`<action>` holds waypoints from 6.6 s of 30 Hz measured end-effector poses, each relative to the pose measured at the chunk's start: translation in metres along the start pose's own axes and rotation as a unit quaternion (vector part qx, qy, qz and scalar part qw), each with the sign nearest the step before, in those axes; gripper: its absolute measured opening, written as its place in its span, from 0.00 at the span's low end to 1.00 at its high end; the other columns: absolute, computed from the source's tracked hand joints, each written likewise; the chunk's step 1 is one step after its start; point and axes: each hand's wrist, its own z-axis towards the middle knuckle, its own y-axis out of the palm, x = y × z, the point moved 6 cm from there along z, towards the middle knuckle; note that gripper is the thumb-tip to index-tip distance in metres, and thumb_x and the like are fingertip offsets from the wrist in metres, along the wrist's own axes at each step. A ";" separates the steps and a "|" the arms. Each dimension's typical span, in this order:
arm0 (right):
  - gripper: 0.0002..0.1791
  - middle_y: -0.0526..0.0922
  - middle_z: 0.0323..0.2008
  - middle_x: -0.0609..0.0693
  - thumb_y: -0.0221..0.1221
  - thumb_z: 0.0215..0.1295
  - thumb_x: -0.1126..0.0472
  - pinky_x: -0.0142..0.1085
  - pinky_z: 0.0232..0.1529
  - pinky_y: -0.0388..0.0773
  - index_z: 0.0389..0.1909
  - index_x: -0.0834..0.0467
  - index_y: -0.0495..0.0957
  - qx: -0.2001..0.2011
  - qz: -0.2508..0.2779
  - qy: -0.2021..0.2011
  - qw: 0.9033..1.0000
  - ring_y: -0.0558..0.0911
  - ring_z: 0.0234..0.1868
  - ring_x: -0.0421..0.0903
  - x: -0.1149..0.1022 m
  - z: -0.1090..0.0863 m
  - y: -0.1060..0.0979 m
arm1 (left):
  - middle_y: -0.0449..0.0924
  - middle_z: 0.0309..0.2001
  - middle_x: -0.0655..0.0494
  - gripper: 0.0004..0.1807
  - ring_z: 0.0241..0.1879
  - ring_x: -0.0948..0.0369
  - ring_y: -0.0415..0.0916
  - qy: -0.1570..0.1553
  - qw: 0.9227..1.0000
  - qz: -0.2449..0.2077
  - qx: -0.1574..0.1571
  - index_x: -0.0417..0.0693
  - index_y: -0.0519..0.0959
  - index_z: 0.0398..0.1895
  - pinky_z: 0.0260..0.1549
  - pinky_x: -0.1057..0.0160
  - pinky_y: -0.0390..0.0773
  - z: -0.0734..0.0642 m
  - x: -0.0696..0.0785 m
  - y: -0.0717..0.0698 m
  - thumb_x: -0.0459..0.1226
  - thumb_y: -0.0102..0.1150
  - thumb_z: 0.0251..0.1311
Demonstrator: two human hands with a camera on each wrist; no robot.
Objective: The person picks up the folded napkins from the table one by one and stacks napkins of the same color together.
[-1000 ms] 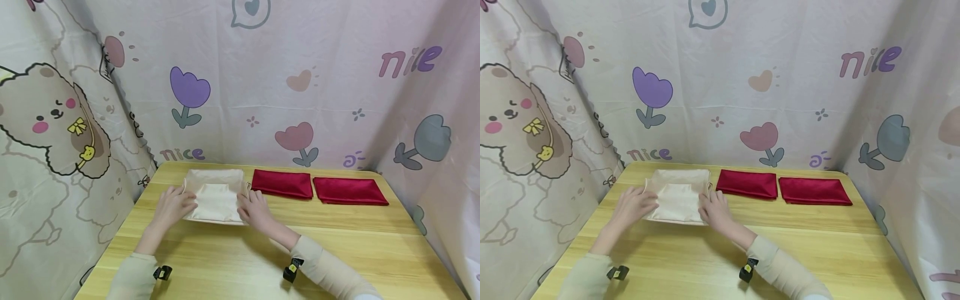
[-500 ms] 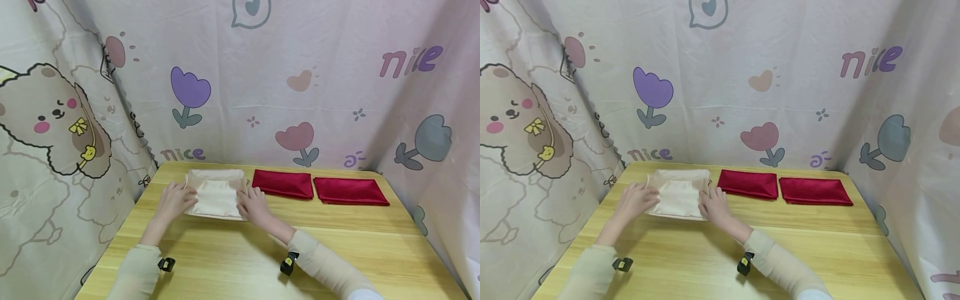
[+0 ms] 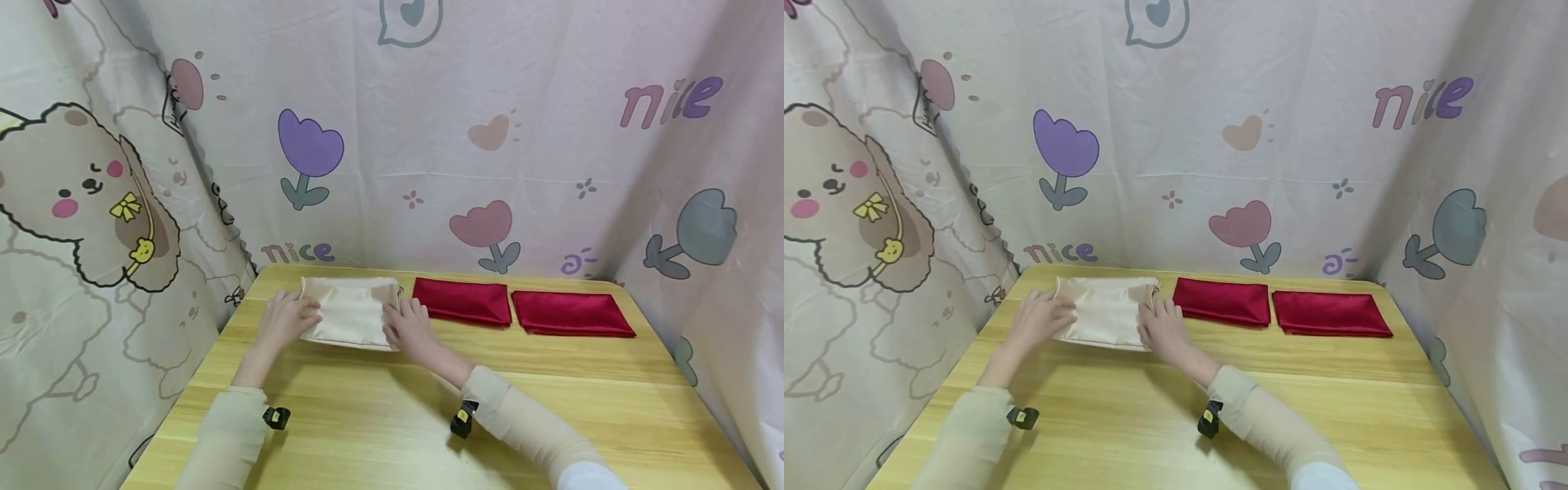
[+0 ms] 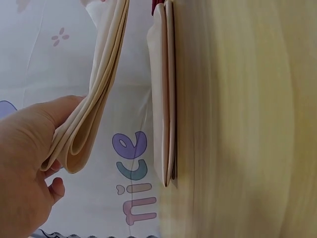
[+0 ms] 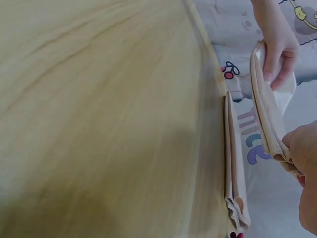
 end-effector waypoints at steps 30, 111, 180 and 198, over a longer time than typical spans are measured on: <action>0.24 0.75 0.43 0.60 0.61 0.66 0.56 0.45 0.38 0.65 0.61 0.58 0.75 -0.109 0.107 0.102 0.983 0.69 0.42 0.57 0.034 0.037 0.049 | 0.79 0.49 0.40 0.17 0.47 0.45 0.69 -0.077 0.990 -0.116 -0.034 0.47 0.82 0.51 0.47 0.47 0.68 0.045 -0.032 0.013 0.38 0.64 0.59; 0.43 0.40 0.79 0.57 0.47 0.72 0.39 0.56 0.76 0.44 0.78 0.54 0.42 -0.343 0.042 0.231 0.909 0.38 0.79 0.53 0.053 0.023 0.122 | 0.46 0.77 0.41 0.39 0.70 0.35 0.43 -0.160 0.971 -0.012 -0.180 0.45 0.47 0.78 0.59 0.34 0.53 0.046 -0.057 0.090 0.53 0.44 0.71; 0.41 0.38 0.79 0.57 0.48 0.71 0.38 0.62 0.74 0.38 0.78 0.51 0.48 -0.270 0.045 0.179 0.945 0.36 0.79 0.58 0.109 -0.015 0.035 | 0.25 0.77 0.37 0.45 0.74 0.37 0.15 -0.155 0.979 -0.041 -0.129 0.41 0.37 0.78 0.61 0.26 0.16 -0.006 -0.079 0.033 0.63 0.26 0.71; 0.41 0.36 0.79 0.55 0.50 0.70 0.39 0.63 0.73 0.33 0.78 0.45 0.44 -0.223 0.053 0.193 0.954 0.32 0.78 0.59 0.138 -0.043 -0.035 | 0.26 0.78 0.41 0.41 0.76 0.40 0.18 -0.088 0.989 -0.017 -0.121 0.54 0.38 0.79 0.64 0.26 0.21 0.006 -0.002 -0.005 0.60 0.35 0.71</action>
